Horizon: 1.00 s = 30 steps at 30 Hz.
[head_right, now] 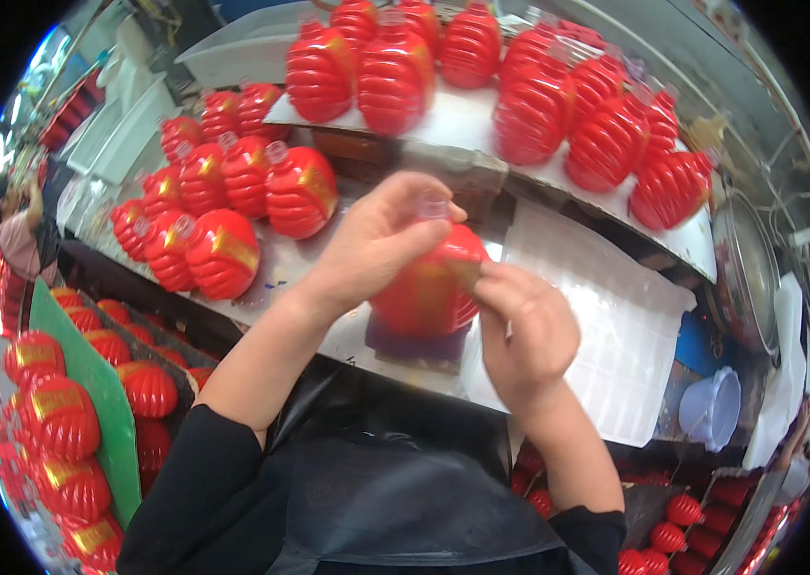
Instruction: The person repeatedly picks up red plastic bottles, places them on a purple block, and applies a gold label to the front of each bottle. They smooth the label and then place the finished bottle aside before repeating the process.
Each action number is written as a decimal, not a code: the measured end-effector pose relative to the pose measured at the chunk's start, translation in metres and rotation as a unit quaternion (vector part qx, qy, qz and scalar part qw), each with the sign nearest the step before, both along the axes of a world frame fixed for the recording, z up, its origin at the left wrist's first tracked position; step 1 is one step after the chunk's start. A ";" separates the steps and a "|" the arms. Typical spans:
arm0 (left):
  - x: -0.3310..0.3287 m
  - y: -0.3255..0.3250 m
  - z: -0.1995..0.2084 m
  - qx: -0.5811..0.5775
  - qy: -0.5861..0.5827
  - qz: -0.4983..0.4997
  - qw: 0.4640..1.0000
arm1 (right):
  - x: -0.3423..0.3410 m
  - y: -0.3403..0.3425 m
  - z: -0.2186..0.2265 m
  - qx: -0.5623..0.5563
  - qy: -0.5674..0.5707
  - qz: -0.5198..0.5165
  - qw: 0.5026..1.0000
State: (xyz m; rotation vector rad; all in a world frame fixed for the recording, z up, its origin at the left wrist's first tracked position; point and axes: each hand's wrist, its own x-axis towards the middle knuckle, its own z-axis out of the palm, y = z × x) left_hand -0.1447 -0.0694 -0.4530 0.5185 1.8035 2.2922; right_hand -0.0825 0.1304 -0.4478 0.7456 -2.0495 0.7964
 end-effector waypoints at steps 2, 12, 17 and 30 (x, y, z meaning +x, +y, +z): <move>0.004 0.003 0.000 0.005 0.018 0.033 0.999 | 0.016 -0.010 -0.019 0.096 0.029 0.025 0.995; 0.053 -0.042 -0.008 0.056 0.109 0.256 0.959 | 0.074 0.020 -0.007 -0.169 -0.318 -0.046 0.932; 0.070 -0.097 -0.030 -0.096 0.112 0.370 0.917 | 0.107 0.090 -0.007 -0.428 -0.515 -0.024 0.742; 0.054 -0.140 -0.048 -0.253 0.154 0.499 0.814 | 0.458 0.295 -0.072 0.031 -0.451 -0.810 0.373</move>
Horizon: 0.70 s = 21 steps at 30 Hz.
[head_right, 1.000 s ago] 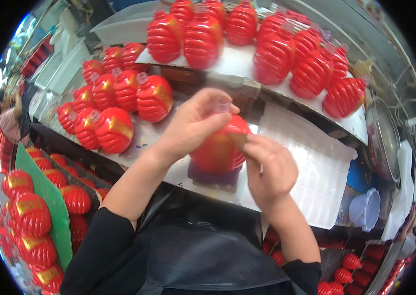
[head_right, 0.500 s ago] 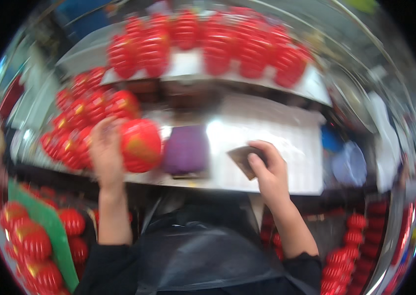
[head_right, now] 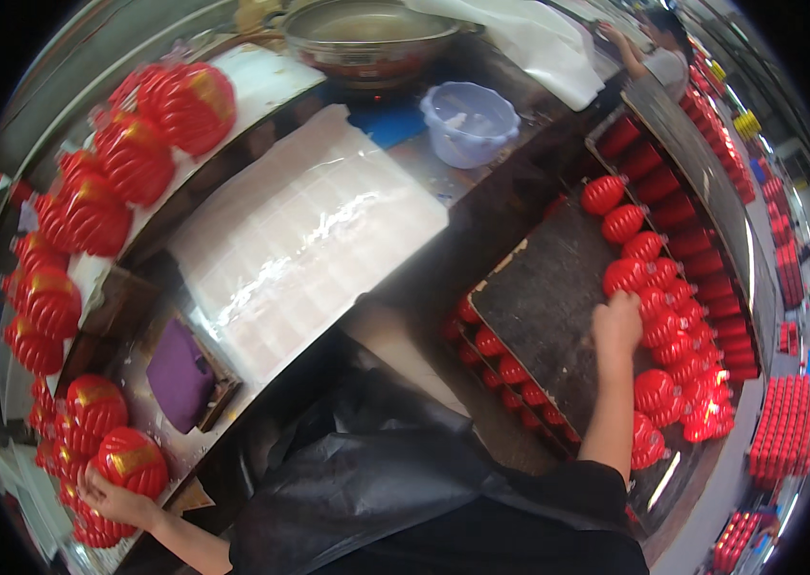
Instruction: The person repeatedly picks up red plastic bottles, places them on a purple block, and applies a gold label to the front of each bottle. They smooth the label and then place the finished bottle aside before repeating the process.
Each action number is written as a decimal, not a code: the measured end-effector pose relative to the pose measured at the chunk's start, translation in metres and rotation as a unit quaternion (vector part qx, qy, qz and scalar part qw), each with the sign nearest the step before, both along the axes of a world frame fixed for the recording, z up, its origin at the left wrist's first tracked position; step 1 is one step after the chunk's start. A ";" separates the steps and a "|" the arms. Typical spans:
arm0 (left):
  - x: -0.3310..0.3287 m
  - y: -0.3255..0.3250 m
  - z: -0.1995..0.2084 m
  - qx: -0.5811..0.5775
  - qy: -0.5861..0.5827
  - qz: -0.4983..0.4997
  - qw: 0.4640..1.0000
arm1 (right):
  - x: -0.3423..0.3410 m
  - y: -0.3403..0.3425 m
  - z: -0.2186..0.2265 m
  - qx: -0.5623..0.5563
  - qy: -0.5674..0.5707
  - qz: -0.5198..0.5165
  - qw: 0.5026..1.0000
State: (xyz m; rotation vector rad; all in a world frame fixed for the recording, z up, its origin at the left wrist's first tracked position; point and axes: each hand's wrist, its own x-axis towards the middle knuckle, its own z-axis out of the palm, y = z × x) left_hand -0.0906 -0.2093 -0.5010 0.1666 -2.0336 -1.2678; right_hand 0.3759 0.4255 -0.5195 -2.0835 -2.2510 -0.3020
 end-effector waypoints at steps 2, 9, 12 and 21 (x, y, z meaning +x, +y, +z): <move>-0.003 0.007 0.011 -0.056 0.047 0.033 0.997 | 0.074 0.002 -0.002 -0.017 -0.044 -0.140 0.989; -0.022 0.064 0.054 -0.098 0.156 -0.021 0.983 | 0.260 -0.057 -0.002 -0.125 -0.054 -0.404 0.905; -0.034 0.100 0.065 -0.102 0.154 -0.076 0.980 | 0.308 -0.074 -0.027 -0.186 -0.065 -0.396 0.897; -0.044 0.193 0.052 0.102 0.092 -0.326 0.935 | 0.306 -0.100 -0.073 0.022 -0.004 -0.284 0.959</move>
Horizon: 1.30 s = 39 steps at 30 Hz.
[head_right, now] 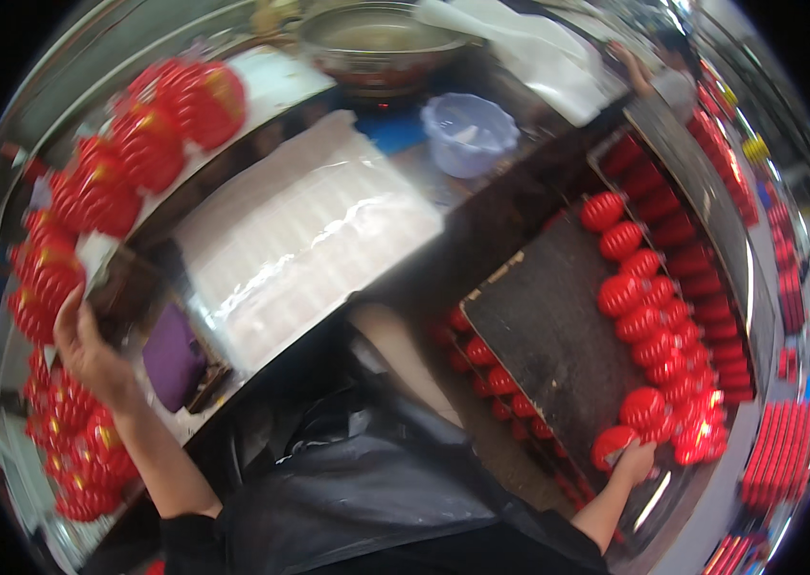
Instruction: The person repeatedly picks up red plastic bottles, places them on a purple block, and applies a gold label to the front of each bottle. They smooth the label and then place the finished bottle aside before repeating the process.
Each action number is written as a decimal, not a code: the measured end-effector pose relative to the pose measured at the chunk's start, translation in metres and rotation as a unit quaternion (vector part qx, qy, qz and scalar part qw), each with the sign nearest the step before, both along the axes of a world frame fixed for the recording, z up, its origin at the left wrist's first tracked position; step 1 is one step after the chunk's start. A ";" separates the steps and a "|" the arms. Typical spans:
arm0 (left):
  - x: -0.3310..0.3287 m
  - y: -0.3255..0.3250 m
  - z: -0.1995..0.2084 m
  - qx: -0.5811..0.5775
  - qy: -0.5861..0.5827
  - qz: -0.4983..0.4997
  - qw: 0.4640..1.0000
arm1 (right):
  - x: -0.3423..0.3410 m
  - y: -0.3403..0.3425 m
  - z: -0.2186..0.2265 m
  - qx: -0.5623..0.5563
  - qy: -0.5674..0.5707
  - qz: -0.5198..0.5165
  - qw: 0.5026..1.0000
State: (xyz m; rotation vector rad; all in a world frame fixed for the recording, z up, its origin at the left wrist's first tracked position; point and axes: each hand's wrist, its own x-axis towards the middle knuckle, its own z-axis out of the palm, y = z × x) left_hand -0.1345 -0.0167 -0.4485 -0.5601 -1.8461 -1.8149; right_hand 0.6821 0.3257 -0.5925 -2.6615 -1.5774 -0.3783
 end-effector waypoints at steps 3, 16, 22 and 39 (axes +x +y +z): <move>0.009 0.014 -0.007 -0.002 -0.013 -0.073 0.997 | -0.041 0.013 0.003 0.012 -0.013 0.096 0.995; 0.066 0.035 0.010 -0.224 0.090 -0.339 0.910 | -0.468 -0.006 0.208 -0.102 0.377 0.673 0.628; 0.061 -0.004 0.011 -0.247 -0.014 -0.387 0.888 | -0.668 -0.087 0.265 -0.320 0.351 0.813 0.336; 0.004 -0.055 -0.053 0.026 -0.284 -0.080 0.955 | -0.819 -0.191 0.084 -0.439 0.482 0.677 0.342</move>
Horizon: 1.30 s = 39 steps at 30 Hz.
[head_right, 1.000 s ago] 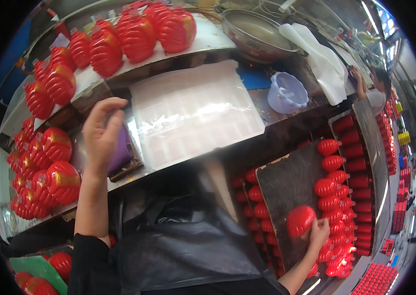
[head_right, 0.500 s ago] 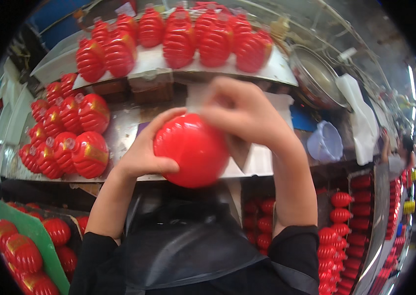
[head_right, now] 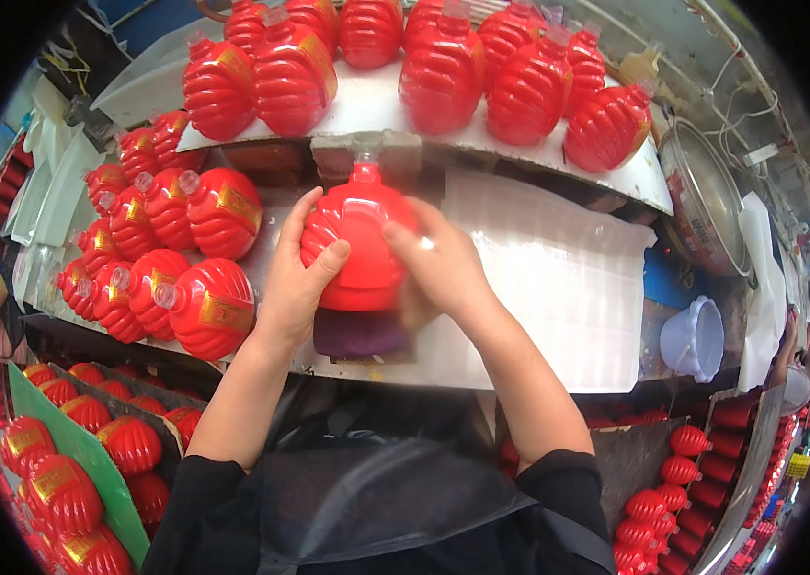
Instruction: The person repeatedly picks up red plastic bottles, places them on a purple block, and applies a gold label to the front of each bottle. They smooth the label and then place the finished bottle aside before repeating the process.
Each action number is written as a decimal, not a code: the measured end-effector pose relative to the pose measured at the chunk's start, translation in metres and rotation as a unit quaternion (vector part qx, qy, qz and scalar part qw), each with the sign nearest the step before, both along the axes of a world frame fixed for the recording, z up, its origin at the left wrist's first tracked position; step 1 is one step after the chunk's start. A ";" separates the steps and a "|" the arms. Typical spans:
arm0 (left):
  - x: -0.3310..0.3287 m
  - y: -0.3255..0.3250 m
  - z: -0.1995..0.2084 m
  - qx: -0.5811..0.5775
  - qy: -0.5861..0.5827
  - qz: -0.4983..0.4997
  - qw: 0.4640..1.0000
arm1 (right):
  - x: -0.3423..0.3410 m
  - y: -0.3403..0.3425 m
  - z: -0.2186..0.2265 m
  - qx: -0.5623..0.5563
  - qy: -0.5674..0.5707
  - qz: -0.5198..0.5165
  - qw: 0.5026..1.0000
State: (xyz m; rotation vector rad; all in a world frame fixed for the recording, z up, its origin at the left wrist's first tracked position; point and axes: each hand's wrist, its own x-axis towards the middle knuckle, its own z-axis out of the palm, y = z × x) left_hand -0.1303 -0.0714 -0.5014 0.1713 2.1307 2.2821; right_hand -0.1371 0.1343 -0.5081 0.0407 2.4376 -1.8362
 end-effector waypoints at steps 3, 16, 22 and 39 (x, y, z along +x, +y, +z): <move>0.002 0.002 -0.003 0.115 -0.051 -0.028 0.992 | 0.004 0.009 -0.005 -0.040 0.031 0.007 0.999; 0.030 -0.001 -0.018 0.017 0.037 0.001 0.999 | 0.163 0.068 -0.016 0.373 0.122 0.119 0.912; 0.047 0.002 -0.024 0.018 0.041 0.023 0.999 | 0.168 0.078 -0.028 0.400 0.177 0.122 0.891; 0.105 0.046 -0.020 -0.208 0.120 -0.240 0.941 | 0.154 0.092 -0.012 0.228 0.003 0.034 0.973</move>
